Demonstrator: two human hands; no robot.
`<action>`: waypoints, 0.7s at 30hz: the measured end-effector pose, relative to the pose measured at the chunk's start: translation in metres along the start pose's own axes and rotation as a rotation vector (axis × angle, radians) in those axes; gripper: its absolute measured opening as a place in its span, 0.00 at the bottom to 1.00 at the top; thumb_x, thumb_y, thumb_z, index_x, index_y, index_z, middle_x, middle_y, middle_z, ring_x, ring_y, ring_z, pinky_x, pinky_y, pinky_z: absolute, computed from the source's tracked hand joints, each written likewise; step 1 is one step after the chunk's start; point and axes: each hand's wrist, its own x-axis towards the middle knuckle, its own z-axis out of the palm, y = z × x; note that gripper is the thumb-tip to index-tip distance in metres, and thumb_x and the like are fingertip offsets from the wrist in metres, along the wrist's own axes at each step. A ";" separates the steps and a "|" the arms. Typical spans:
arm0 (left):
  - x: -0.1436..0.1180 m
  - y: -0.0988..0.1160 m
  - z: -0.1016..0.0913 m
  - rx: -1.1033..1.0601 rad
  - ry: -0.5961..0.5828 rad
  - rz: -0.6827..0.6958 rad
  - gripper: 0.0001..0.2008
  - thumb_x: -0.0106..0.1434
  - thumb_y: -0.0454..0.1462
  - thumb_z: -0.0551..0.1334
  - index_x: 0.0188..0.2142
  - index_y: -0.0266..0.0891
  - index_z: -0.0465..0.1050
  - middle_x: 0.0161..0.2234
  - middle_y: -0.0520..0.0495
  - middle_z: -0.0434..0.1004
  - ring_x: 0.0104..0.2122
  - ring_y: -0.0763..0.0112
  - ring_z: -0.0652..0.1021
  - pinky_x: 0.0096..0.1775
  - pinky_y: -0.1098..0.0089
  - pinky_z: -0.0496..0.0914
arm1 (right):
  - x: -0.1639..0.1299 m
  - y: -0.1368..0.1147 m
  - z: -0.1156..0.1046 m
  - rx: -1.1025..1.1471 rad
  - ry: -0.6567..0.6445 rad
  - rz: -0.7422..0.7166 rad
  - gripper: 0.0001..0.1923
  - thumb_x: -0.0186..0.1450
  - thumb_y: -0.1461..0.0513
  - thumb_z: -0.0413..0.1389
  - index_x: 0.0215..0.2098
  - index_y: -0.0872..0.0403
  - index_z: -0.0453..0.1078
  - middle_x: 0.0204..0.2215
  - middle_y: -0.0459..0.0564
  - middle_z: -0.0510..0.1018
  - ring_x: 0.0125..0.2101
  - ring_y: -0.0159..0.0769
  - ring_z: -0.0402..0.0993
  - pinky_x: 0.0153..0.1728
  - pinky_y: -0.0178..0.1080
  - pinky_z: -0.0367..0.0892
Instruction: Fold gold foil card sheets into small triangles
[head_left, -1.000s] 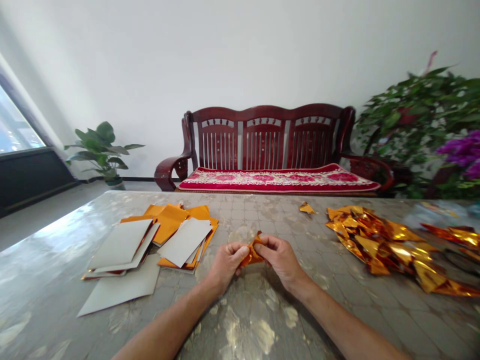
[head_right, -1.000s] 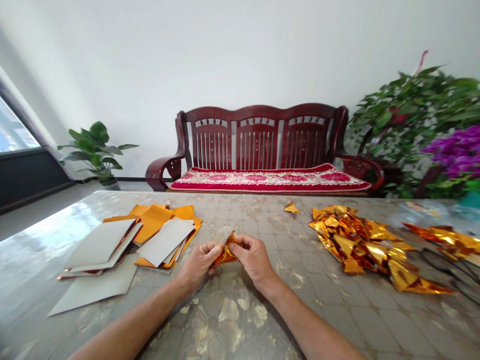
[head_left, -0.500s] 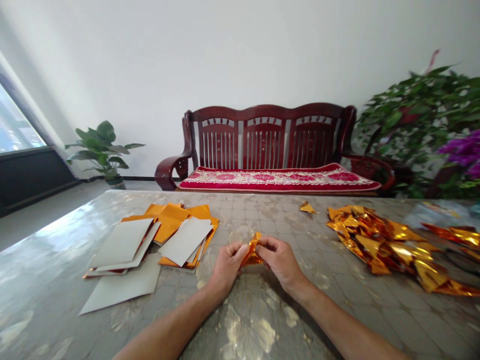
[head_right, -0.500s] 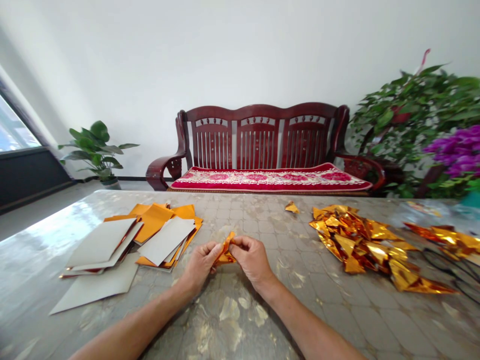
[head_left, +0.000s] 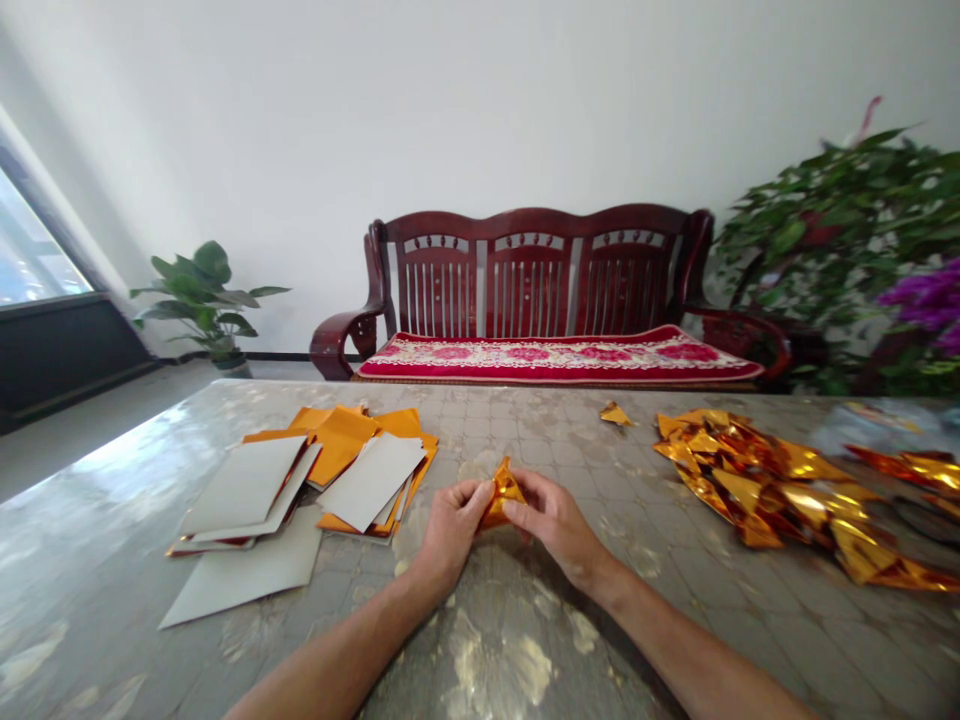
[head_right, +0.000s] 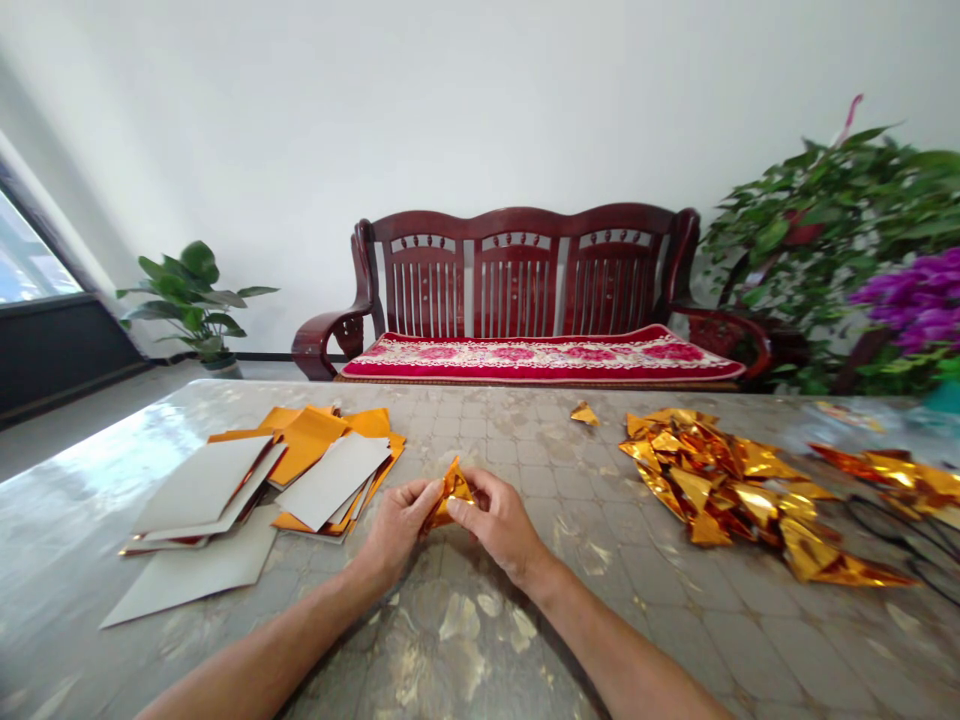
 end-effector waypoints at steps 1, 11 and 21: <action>0.000 -0.001 0.000 -0.003 0.004 0.001 0.24 0.59 0.54 0.59 0.22 0.36 0.68 0.19 0.56 0.59 0.21 0.78 0.58 0.23 0.75 0.53 | 0.000 0.000 0.000 0.002 -0.007 -0.018 0.23 0.55 0.56 0.63 0.48 0.55 0.72 0.37 0.49 0.78 0.32 0.35 0.73 0.29 0.33 0.67; -0.006 0.010 0.002 0.130 0.001 0.093 0.21 0.62 0.50 0.57 0.21 0.36 0.68 0.19 0.55 0.61 0.23 0.76 0.61 0.26 0.75 0.56 | 0.001 0.007 0.005 -0.157 0.117 -0.005 0.11 0.55 0.63 0.57 0.37 0.54 0.75 0.25 0.43 0.75 0.28 0.34 0.71 0.29 0.34 0.67; -0.006 0.004 0.004 0.225 0.063 0.154 0.16 0.61 0.45 0.57 0.23 0.40 0.72 0.22 0.54 0.70 0.25 0.72 0.68 0.30 0.74 0.61 | -0.003 0.004 0.009 -0.082 0.064 0.048 0.11 0.57 0.56 0.58 0.35 0.54 0.72 0.22 0.41 0.70 0.18 0.29 0.62 0.18 0.32 0.62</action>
